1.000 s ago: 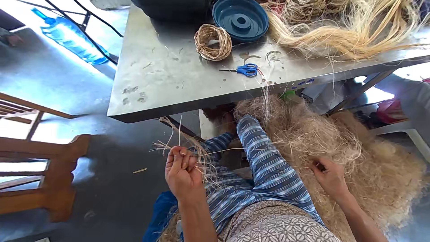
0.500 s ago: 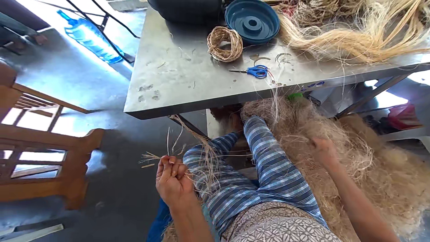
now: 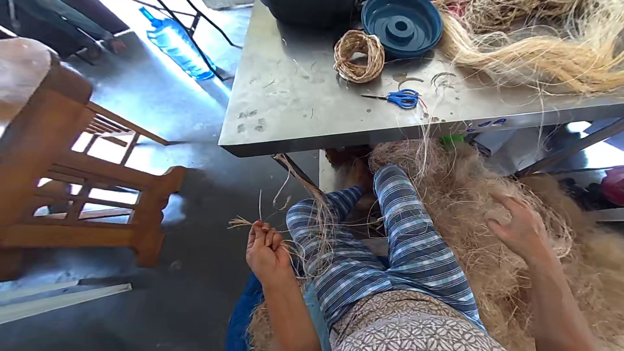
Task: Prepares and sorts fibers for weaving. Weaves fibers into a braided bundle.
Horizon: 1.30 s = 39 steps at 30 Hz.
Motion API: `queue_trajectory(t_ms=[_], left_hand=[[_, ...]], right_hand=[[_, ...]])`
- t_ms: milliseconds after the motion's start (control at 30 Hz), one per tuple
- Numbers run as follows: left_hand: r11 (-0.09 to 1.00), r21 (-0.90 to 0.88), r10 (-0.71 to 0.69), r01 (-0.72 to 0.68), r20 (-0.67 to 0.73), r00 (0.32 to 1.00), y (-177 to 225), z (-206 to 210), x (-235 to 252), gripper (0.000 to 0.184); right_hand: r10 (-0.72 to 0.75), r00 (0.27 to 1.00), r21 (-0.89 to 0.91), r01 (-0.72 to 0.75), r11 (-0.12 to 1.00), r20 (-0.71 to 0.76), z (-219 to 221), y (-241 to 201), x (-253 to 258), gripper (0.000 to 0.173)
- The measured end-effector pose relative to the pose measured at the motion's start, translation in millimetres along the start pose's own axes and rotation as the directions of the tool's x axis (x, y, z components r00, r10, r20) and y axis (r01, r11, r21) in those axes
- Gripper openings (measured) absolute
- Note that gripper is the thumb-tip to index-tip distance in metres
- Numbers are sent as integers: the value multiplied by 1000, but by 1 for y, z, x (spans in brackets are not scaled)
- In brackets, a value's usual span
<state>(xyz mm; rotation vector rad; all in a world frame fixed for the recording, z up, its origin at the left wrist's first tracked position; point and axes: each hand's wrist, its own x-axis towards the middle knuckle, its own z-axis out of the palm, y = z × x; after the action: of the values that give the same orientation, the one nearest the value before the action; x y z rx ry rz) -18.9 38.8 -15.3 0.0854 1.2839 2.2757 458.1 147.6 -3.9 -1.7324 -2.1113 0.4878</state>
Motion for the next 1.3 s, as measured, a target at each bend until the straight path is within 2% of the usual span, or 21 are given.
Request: queue_trajectory(t_ms=[100, 133, 200, 233, 267, 333, 367, 400, 467, 567, 600, 667, 767, 867, 933, 1033, 1100, 1200, 1233, 1267, 1300], left_hand=[[1000, 21, -2, 2, -9, 1000, -1, -6, -1, 31], [1000, 25, -4, 4, -3, 1000, -1, -7, -1, 30], [1000, 22, -9, 9, 1, 1000, -2, -9, -2, 31], [1000, 17, -12, 12, 0, 1000, -3, -9, -3, 31], [1000, 16, -16, 16, 2, 1000, -2, -9, -3, 31], [1000, 19, -25, 25, 2, 1000, -1, -9, -5, 30], [999, 15, -30, 30, 0, 1000, 1, -8, -7, 30], [999, 7, -32, 32, 0, 999, 2, -8, -8, 31], [1000, -8, -27, 27, 9, 1000, 5, -8, -8, 32], [1000, 4, -7, 7, 11, 1000, 8, -14, -5, 34], [1000, 7, -8, 8, 8, 1000, 9, -16, -3, 34], [1000, -7, -23, 23, 0, 1000, 8, -16, -2, 34], [999, -23, -36, 36, -8, 999, 6, -11, -3, 34], [998, -35, -44, 44, -13, 999, -3, -3, -4, 33], [998, -50, -38, 35, -44, 998, -10, 2, -2, 33], [999, -24, -33, 31, -68, 997, -12, 2, 5, 31], [999, 0, -40, 40, -62, 997, -12, 1, 7, 30], [999, 6, -38, 38, -54, 998, -13, 4, 2, 30], [999, 8, -33, 34, -46, 998, -13, 5, 1, 30], [1000, 10, -26, 27, -35, 999, -12, 6, 0, 30], [1000, 12, -19, 19, -22, 1000, -12, 8, -2, 31]], right_hand=[[-199, 942, 11, 210, 978, -271, 2, -43, -9, 39], [-236, 917, 32, 259, 965, -321, 6, -57, -11, 32], [-285, 902, 124, 339, 933, -324, 23, -77, -9, 24], [-281, 917, 196, 342, 919, -284, 34, -84, -6, 25], [-251, 946, 250, 298, 921, -204, 45, -89, -3, 35], [-129, 991, 255, 115, 960, 39, 62, -97, 8, 68], [-64, 984, 233, 24, 972, 165, 70, -99, 15, 80], [-24, 967, 215, -32, 976, 254, 77, -99, 21, 84], [-10, 952, 194, -52, 980, 305, 83, -98, 29, 67], [24, 936, 128, -73, 989, 351, 63, -97, 38, 24], [38, 934, 67, -67, 996, 356, 54, -95, 38, 20], [9, 956, -6, -8, 1000, 295, 41, -84, 37, 19], [-46, 989, 1, 46, 999, 143, 25, -61, 35, 17], [35, 999, 184, -28, 982, -37, 16, -43, 34, 19], [233, 970, 426, -182, 886, -69, 10, -36, 36, 19], [534, 845, 761, -339, 554, -12, 5, -16, 42, 15], [616, 787, 817, -366, 445, 16, 6, 2, 44, 15], [667, 740, 884, -364, 293, 84, 11, 14, 47, 13], [664, 741, 890, -364, 276, 97, 11, 13, 47, 18], [660, 745, 869, -389, 305, 102, 10, 11, 47, 24], [645, 758, 818, -432, 380, 100, 6, 6, 45, 33]])
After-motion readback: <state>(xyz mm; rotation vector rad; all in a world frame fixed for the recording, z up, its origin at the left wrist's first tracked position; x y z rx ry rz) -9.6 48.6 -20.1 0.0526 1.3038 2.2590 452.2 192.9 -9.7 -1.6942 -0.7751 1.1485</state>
